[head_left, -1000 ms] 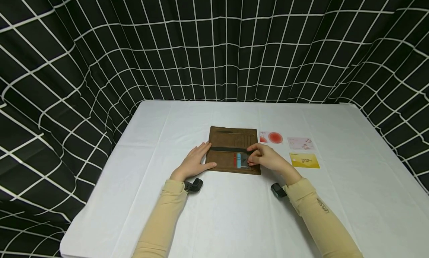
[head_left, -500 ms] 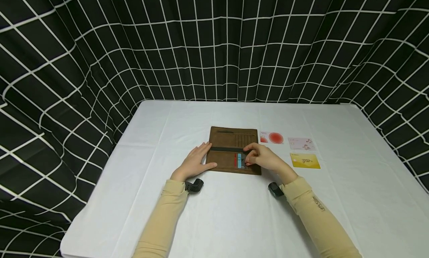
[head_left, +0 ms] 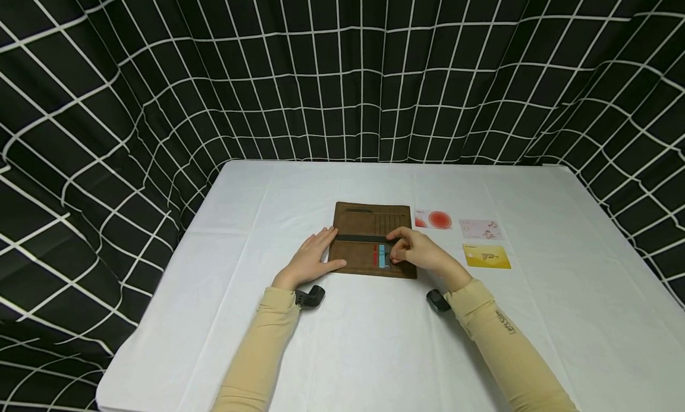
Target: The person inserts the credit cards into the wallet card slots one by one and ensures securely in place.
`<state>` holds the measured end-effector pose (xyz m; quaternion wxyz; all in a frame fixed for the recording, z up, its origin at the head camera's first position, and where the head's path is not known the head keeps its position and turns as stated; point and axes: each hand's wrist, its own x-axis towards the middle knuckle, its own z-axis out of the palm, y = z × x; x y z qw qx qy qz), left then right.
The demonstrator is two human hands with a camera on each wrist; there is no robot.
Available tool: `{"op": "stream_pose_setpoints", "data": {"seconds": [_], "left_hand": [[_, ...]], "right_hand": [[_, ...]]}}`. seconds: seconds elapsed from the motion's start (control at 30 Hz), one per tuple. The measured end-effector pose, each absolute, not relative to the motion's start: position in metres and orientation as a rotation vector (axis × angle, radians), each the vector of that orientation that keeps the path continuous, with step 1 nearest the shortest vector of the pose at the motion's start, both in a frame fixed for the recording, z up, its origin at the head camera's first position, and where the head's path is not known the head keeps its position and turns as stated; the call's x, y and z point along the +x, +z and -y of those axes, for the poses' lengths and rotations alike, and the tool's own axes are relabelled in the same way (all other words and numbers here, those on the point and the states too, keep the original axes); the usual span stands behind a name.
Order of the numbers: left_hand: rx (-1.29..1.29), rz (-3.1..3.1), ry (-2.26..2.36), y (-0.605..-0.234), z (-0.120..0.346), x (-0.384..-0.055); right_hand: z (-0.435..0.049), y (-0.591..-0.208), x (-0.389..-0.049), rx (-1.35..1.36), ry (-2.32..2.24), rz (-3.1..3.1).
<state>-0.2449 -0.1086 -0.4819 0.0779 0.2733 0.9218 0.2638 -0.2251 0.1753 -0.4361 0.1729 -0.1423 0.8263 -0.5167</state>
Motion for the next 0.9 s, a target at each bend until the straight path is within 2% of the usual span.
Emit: {"op": "stream_pose_setpoints", "data": {"seconds": [0.4,0.9], "left_hand": [[0.830,-2.770,0.793,-0.4828,0.1083,-0.2445],[0.822,-2.772,0.819,-0.4818,0.1085,-0.2437]], "right_hand": [[-0.1751,-0.4356,-0.2237,-0.467,-1.455,-2.316],[-0.1823,-0.4359,-0.2248,-0.368,-1.546,-2.187]]}}
